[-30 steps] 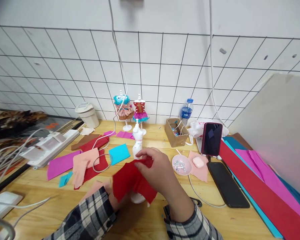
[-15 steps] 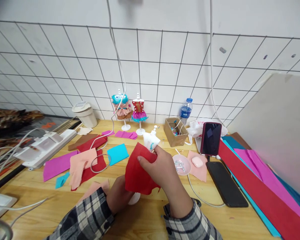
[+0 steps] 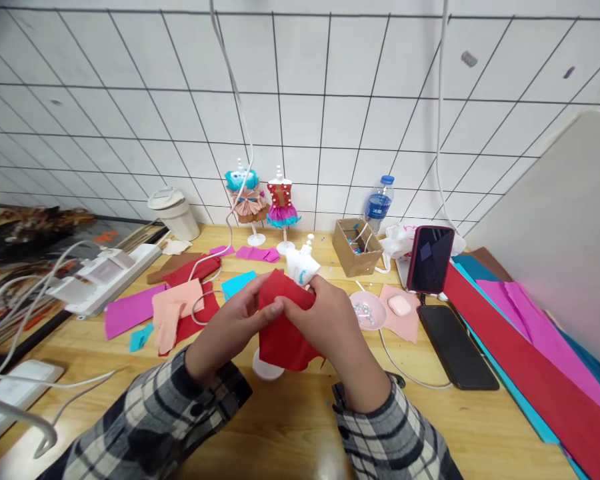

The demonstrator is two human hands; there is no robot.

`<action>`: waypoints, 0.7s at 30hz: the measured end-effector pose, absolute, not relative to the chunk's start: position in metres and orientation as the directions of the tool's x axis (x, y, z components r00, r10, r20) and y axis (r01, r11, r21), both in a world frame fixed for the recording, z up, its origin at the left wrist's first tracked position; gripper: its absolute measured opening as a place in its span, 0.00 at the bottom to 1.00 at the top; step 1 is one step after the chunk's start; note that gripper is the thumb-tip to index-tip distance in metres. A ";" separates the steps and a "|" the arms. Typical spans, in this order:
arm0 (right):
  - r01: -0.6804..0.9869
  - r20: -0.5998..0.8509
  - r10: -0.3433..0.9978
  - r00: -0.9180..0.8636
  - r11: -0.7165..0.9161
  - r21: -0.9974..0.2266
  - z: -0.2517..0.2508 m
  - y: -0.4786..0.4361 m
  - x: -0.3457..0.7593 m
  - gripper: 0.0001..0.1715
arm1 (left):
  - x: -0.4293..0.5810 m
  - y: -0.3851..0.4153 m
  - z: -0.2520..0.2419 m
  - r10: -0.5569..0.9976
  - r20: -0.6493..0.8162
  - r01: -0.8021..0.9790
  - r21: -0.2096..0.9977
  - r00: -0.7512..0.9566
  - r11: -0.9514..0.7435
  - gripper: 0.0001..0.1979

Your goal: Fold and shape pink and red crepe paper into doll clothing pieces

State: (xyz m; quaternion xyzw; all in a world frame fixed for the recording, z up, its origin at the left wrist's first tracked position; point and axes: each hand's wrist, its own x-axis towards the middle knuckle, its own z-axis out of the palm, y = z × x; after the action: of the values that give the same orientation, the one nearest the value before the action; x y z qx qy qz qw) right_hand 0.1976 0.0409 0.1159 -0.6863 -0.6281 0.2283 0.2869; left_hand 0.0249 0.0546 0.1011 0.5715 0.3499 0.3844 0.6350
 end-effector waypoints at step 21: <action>0.622 0.087 0.996 0.027 0.052 -0.781 0.117 0.037 0.193 0.28 | 0.011 0.073 0.083 0.837 -0.189 -0.219 0.914 0.513 0.341 0.19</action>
State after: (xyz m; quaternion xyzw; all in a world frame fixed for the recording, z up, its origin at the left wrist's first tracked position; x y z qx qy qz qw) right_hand 0.1935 0.0368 0.1169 -0.6310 -0.6409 0.2754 0.3393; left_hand 0.0110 0.0733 0.0829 0.4511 0.3425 0.3553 0.7437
